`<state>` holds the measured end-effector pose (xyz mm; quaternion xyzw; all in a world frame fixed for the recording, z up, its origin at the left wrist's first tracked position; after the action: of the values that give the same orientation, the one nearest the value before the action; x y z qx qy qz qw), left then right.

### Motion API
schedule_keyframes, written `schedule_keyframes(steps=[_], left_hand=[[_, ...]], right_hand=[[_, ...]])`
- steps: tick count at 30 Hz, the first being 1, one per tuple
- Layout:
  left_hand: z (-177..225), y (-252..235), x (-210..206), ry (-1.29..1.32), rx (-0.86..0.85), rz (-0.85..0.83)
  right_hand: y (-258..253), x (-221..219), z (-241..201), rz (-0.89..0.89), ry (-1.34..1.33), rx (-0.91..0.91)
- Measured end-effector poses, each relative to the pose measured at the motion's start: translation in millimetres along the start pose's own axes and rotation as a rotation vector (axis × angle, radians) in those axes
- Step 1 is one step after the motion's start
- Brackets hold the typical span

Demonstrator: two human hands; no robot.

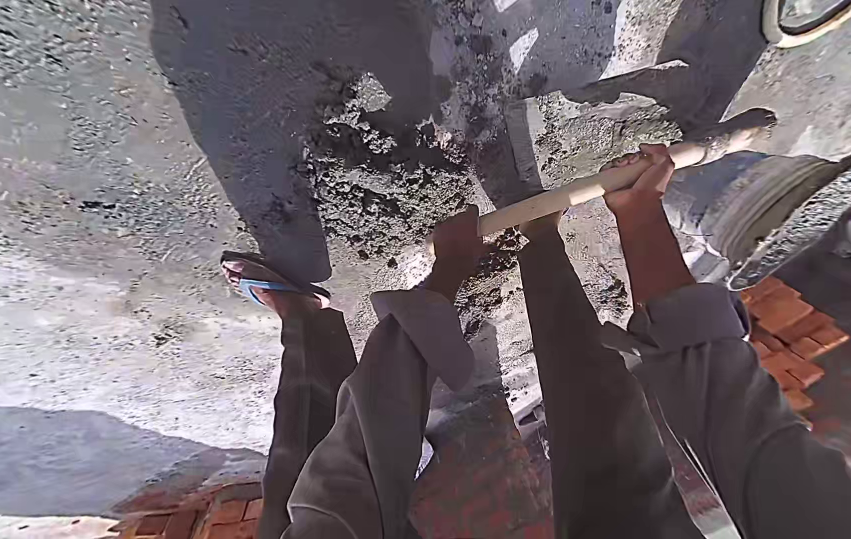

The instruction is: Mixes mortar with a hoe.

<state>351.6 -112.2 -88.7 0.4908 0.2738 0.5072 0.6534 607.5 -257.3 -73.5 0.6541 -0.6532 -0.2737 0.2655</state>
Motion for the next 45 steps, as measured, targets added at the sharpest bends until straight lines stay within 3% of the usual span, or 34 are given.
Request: schedule_keyframes(steps=[2, 7, 12, 15, 18, 21, 23, 26, 27, 29, 31, 34, 39, 42, 45], left_hand=[[-45, 33, 3, -0.041, 0.018, 0.004], [-178, 106, 54, -0.136, 0.082, 0.048], [-288, 139, 73, -0.094, 0.028, 0.138], [-321, 167, 69, -0.071, 0.107, 0.19], [-327, 191, 70, -0.118, 0.207, 0.179], [-301, 219, 62, -0.156, 0.19, 0.083], [-263, 235, 36, -0.107, 0.073, 0.136], [-181, 239, -19, -0.017, -0.072, 0.283], [-151, 234, -34, 0.019, -0.065, 0.258], [-91, 219, -54, 0.138, 0.018, 0.048], [-60, 193, -71, 0.304, 0.06, -0.116], [-81, 146, -94, 0.585, 0.014, -0.202], [-186, 72, -133, 0.85, -0.029, -0.473], [-231, 50, -121, 0.801, -0.042, -0.475], [-259, 84, -76, 0.484, 0.03, -0.348]], right_hand=[[29, -12, 37, 0.015, 0.011, -0.038], [122, -81, 144, 0.054, -0.12, -0.152], [226, -141, 161, -0.054, -0.193, -0.231], [298, -146, 152, -0.061, -0.204, -0.402], [335, -134, 135, -0.091, -0.161, -0.565], [336, -106, 99, -0.168, -0.086, -0.562], [321, -82, 65, -0.164, 0.008, -0.463], [268, -49, 30, -0.264, 0.073, -0.177], [245, -44, 27, -0.339, 0.069, -0.106], [199, -47, 31, -0.424, 0.084, -0.101], [161, -62, 50, -0.28, 0.145, -0.162], [126, -85, 96, -0.055, 0.415, -0.218], [107, -71, 208, 0.165, 0.6, -0.242], [108, -80, 244, 0.165, 0.445, -0.282], [137, -92, 267, 0.106, 0.212, -0.337]])
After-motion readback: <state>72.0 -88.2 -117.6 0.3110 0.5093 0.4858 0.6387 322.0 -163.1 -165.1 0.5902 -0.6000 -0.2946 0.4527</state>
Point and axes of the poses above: each hand's wrist, its own y-axis away from the middle knuckle, its own x-axis out of the back of the hand, z = x × y, the point moved 1 cm from there along -y, towards the middle knuckle, and after that the axes turned 7 degrees about -z, right-handed, at the moved point
